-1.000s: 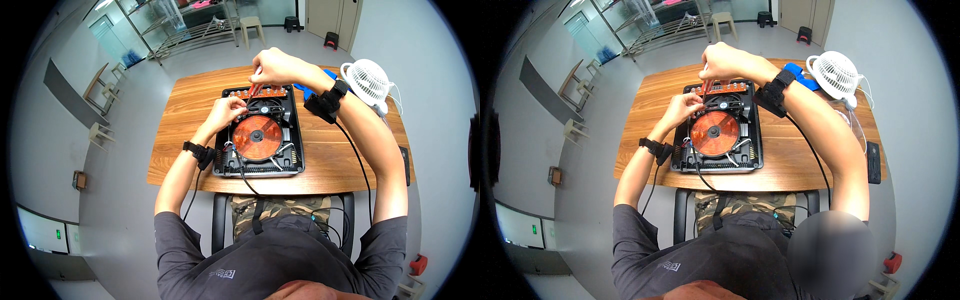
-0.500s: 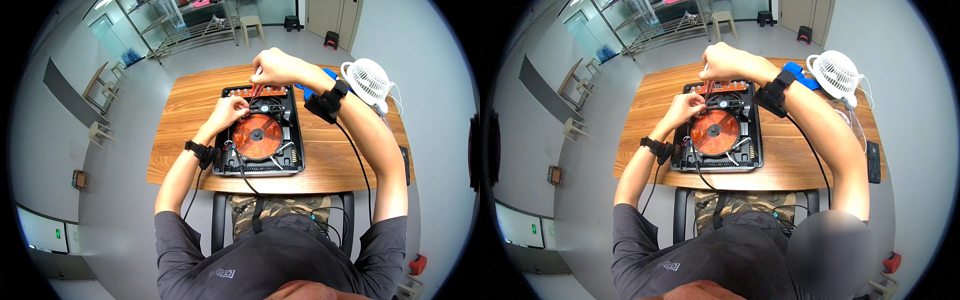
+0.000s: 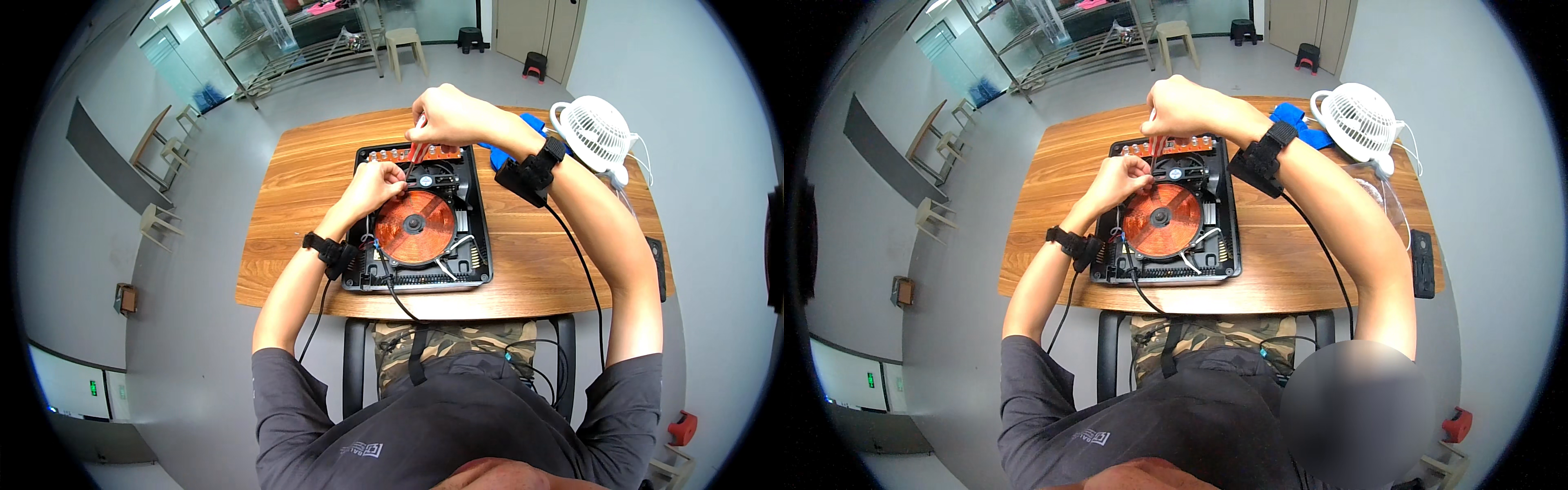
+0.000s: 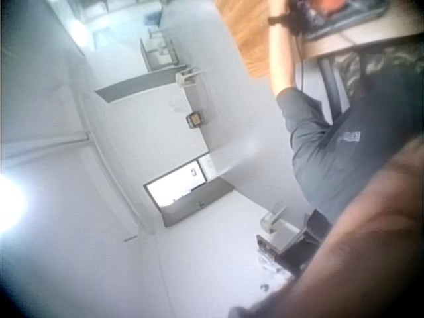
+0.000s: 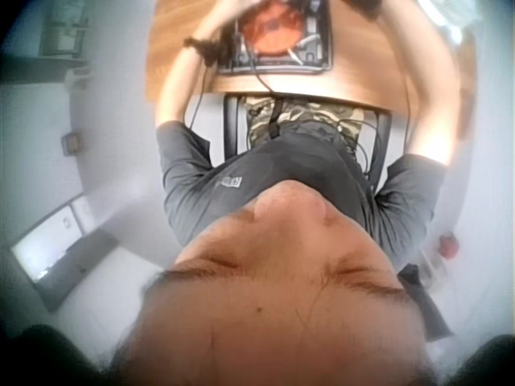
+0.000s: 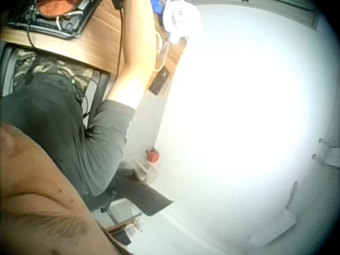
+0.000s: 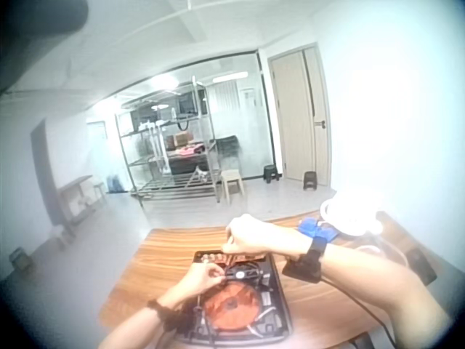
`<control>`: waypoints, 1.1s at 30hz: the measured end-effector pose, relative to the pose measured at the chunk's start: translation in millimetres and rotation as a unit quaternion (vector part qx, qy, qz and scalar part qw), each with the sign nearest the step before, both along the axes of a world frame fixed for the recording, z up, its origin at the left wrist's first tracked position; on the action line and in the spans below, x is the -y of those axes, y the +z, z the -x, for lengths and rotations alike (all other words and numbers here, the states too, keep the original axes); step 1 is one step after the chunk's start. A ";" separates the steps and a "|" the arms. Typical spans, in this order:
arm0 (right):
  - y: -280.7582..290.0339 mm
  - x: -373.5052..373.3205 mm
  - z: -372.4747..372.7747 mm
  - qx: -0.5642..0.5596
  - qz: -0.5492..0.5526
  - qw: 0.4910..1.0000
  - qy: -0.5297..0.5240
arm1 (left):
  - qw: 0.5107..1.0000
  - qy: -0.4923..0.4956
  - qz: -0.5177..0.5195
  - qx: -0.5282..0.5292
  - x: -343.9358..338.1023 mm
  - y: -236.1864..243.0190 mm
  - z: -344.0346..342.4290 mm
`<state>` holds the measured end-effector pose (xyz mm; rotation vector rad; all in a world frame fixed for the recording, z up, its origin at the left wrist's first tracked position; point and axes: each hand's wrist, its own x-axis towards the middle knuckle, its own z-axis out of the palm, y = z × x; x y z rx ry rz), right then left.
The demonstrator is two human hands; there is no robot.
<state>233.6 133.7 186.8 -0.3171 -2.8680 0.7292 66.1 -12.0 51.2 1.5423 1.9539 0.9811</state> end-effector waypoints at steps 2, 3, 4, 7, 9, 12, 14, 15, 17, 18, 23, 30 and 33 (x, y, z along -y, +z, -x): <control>1.1 2.8 -1.4 -0.014 0.011 1.000 0.003 | 1.000 0.006 -0.013 -0.015 -1.7 -5.2 3.1; 1.8 2.4 -1.2 -0.014 0.006 1.000 0.005 | 1.000 0.010 -0.016 -0.016 -3.0 -6.9 4.0; 2.6 0.9 -0.8 -0.014 0.001 1.000 0.007 | 1.000 0.014 -0.018 -0.018 -3.6 -8.7 4.7; 3.6 -5.6 -7.0 -0.014 0.009 1.000 -0.011 | 0.999 0.011 0.004 -0.043 -10.8 4.2 -8.3; 6.2 -6.4 -8.6 -0.011 0.013 1.000 -0.018 | 0.999 0.009 -0.004 -0.051 -14.9 1.1 -5.9; 10.2 -11.7 -14.2 -0.008 0.008 0.999 -0.037 | 1.000 0.006 -0.019 -0.010 -25.5 -3.8 -5.4; 11.2 -19.8 -17.9 -0.008 0.007 0.998 -0.061 | 1.000 -0.004 -0.022 0.004 -35.9 -5.5 -5.4; 11.4 -23.2 -20.8 -0.009 0.017 0.998 -0.064 | 0.999 -0.011 -0.017 0.038 -39.3 -6.4 -7.0; 12.4 -30.8 -26.7 -0.008 0.035 0.997 -0.071 | 0.993 -0.036 -0.022 0.107 -44.7 -6.6 -7.8; 13.5 -34.9 -29.1 -0.004 0.034 0.997 -0.072 | 0.992 -0.054 -0.004 0.118 -46.2 -3.2 -8.5; 12.1 -58.8 -44.9 -0.005 0.063 0.993 -0.096 | 0.983 -0.089 -0.005 0.162 -70.4 -1.9 -15.4; 8.2 -82.8 -63.8 -0.027 0.117 0.987 -0.111 | 0.944 -0.088 -0.017 0.319 -84.3 -3.1 -20.6; 8.5 -90.5 -67.0 -0.029 0.139 0.984 -0.110 | 0.937 -0.085 -0.014 0.339 -84.8 1.0 -20.1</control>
